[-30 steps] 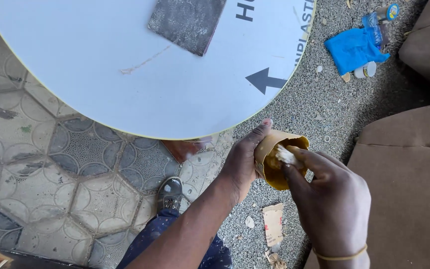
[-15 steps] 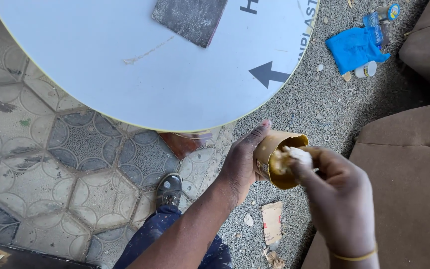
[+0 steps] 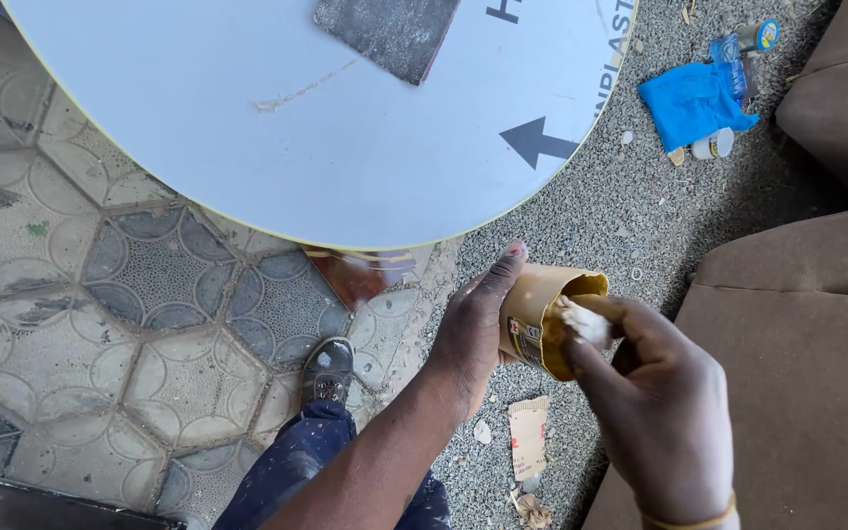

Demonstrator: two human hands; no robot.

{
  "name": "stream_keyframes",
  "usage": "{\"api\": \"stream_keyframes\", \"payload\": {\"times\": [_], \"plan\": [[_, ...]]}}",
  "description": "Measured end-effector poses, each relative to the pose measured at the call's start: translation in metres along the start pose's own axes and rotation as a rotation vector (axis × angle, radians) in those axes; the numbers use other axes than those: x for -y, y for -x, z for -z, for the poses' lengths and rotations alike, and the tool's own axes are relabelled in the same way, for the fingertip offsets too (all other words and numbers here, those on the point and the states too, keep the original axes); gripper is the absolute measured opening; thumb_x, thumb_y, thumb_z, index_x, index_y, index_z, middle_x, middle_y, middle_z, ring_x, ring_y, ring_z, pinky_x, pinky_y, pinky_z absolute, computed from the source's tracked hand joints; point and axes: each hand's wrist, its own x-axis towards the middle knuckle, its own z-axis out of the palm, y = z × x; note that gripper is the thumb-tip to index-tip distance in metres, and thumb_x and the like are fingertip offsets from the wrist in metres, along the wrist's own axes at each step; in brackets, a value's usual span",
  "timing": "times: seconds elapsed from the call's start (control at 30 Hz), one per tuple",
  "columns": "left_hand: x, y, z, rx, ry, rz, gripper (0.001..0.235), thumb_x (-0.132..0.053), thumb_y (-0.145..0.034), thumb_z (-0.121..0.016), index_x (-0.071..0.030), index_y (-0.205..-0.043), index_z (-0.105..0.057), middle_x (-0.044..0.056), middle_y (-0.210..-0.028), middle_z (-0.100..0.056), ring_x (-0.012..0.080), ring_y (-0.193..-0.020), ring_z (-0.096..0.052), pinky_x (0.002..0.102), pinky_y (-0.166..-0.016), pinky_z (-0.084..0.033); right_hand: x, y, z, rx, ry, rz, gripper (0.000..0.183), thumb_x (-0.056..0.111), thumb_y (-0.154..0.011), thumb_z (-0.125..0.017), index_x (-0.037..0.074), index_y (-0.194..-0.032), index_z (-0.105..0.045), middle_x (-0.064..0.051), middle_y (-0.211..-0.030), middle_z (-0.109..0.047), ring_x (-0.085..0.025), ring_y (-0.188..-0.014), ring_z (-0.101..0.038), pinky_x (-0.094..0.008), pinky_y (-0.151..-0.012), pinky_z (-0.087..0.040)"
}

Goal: The person paints the edge of a round white sign with yellow paint using a small brush. They repeatedly dip the brush into a yellow paint can held in the left hand and apply paint to the sign's rim. The person moves around the sign to cover different sections and briefly touches a nearby door frame at the end.

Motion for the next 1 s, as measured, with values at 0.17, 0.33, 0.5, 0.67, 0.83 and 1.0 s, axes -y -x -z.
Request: {"api": "stream_keyframes", "payload": {"times": [0.17, 0.33, 0.5, 0.67, 0.83, 1.0], "plan": [[0.006, -0.005, 0.007, 0.043, -0.057, -0.035, 0.051, -0.063, -0.085, -0.055, -0.013, -0.088, -0.060, 0.006, -0.069, -0.060, 0.0206, -0.065, -0.060, 0.039, -0.060, -0.048, 0.001, -0.008, -0.012, 0.045, 0.210, 0.056, 0.024, 0.032, -0.080, -0.066, 0.023, -0.098, -0.078, -0.008, -0.067, -0.067, -0.022, -0.060, -0.062, -0.038, -0.063, -0.048], [-0.001, 0.003, 0.007, 0.026, -0.026, -0.021, 0.053, -0.060, -0.085, -0.056, -0.010, -0.101, -0.063, 0.008, -0.077, -0.061, 0.0197, -0.067, -0.061, 0.037, -0.057, -0.050, 0.007, -0.005, -0.009, 0.045, 0.175, 0.019, 0.017, 0.028, -0.083, -0.066, 0.019, -0.091, -0.078, -0.011, -0.058, -0.048, -0.010, -0.058, -0.046, -0.032, -0.059, -0.044], [-0.010, 0.011, 0.011, -0.006, -0.022, -0.019, 0.056, -0.056, -0.078, -0.059, -0.012, -0.113, -0.067, 0.009, -0.089, -0.065, 0.0196, -0.074, -0.063, 0.035, -0.061, -0.050, -0.027, -0.016, -0.002, 0.229, -0.819, -0.282, 0.015, 0.014, -0.092, -0.061, 0.000, -0.092, -0.067, 0.002, -0.060, -0.038, -0.005, -0.051, -0.030, -0.021, -0.045, -0.015], [-0.013, 0.014, 0.014, -0.031, -0.105, -0.017, 0.061, -0.061, -0.078, -0.055, -0.008, -0.106, -0.065, 0.011, -0.082, -0.066, 0.0224, -0.069, -0.064, 0.033, -0.051, -0.046, -0.049, -0.018, -0.007, 0.331, -0.917, -0.207, 0.033, 0.021, -0.096, -0.052, -0.006, -0.105, -0.070, -0.003, -0.059, -0.047, -0.006, -0.046, -0.032, -0.024, -0.042, -0.020], [-0.013, 0.013, 0.015, -0.079, -0.126, 0.014, 0.061, -0.063, -0.080, -0.055, -0.009, -0.103, -0.069, 0.010, -0.079, -0.069, 0.0213, -0.067, -0.066, 0.035, -0.049, -0.051, -0.037, -0.016, -0.011, 0.370, -0.897, -0.251, 0.031, 0.010, -0.091, -0.060, -0.004, -0.115, -0.073, -0.006, -0.071, -0.061, -0.007, -0.052, -0.038, -0.022, -0.048, -0.024], [-0.005, -0.001, 0.022, -0.137, -0.028, -0.042, 0.043, -0.051, -0.086, -0.063, -0.008, -0.088, -0.061, 0.010, -0.077, -0.065, 0.0221, -0.067, -0.066, 0.035, -0.055, -0.051, -0.043, -0.025, -0.014, 0.421, -0.750, -0.377, 0.033, 0.021, -0.086, -0.070, -0.008, -0.100, -0.075, -0.014, -0.081, -0.069, -0.021, -0.069, -0.064, -0.033, -0.054, -0.048]]}}
